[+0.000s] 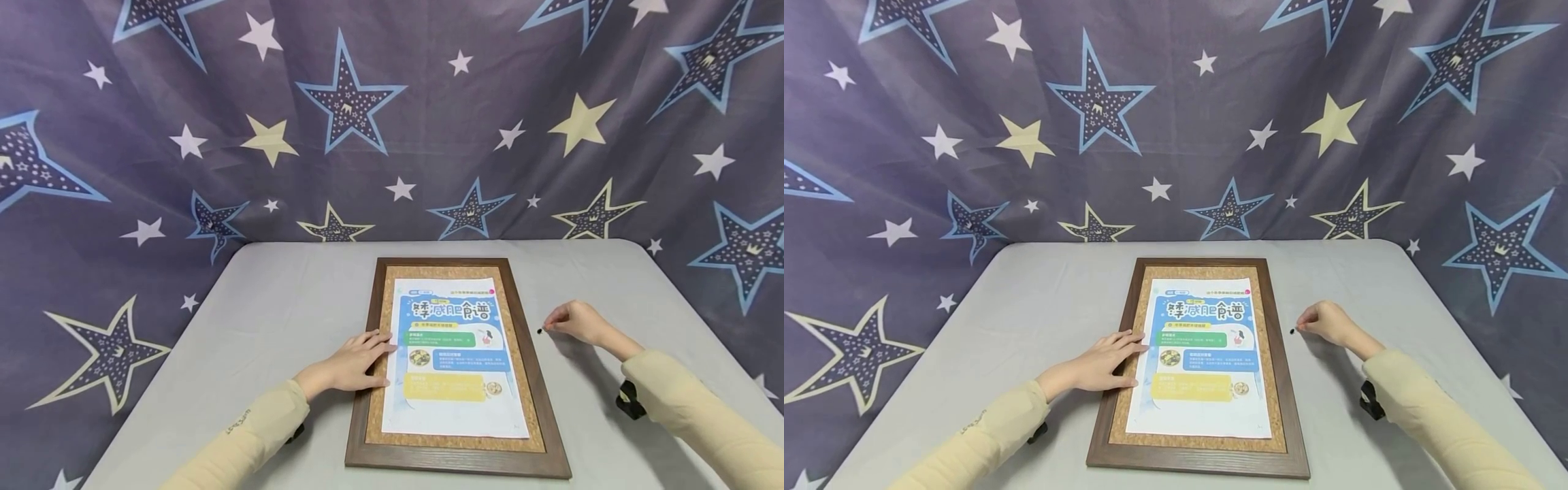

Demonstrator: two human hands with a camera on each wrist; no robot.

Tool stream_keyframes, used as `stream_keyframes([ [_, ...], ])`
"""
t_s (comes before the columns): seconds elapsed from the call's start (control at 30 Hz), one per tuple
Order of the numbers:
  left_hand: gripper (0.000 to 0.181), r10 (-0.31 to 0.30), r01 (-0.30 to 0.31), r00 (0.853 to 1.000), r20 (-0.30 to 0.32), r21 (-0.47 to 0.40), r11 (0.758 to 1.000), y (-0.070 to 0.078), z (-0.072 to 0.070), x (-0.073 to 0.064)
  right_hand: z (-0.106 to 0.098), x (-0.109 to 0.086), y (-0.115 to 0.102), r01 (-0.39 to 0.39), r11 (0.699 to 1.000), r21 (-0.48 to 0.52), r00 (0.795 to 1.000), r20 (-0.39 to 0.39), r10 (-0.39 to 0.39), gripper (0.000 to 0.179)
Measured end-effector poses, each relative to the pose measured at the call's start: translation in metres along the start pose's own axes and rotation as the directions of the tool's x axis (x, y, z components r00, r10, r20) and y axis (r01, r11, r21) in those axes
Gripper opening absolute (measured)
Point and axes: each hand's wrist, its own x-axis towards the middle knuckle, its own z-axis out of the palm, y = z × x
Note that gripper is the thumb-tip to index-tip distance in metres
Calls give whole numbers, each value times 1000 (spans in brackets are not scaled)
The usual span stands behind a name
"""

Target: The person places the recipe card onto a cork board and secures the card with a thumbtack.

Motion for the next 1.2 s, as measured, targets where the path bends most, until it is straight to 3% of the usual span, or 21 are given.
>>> stream_keyframes([
  [0.47,63,2,-2,1000,3,2,1000,1,-2,0,10,7,-26,64,994,92,998,13,-66,10],
  [0.97,63,-5,5,1000,5,0,1000,1,-1,0,27,16,-56,124,985,119,990,45,-131,8],
  [1.2,62,8,-8,1000,-5,5,1000,1,-2,0,35,18,-73,126,980,156,985,99,-142,10],
])
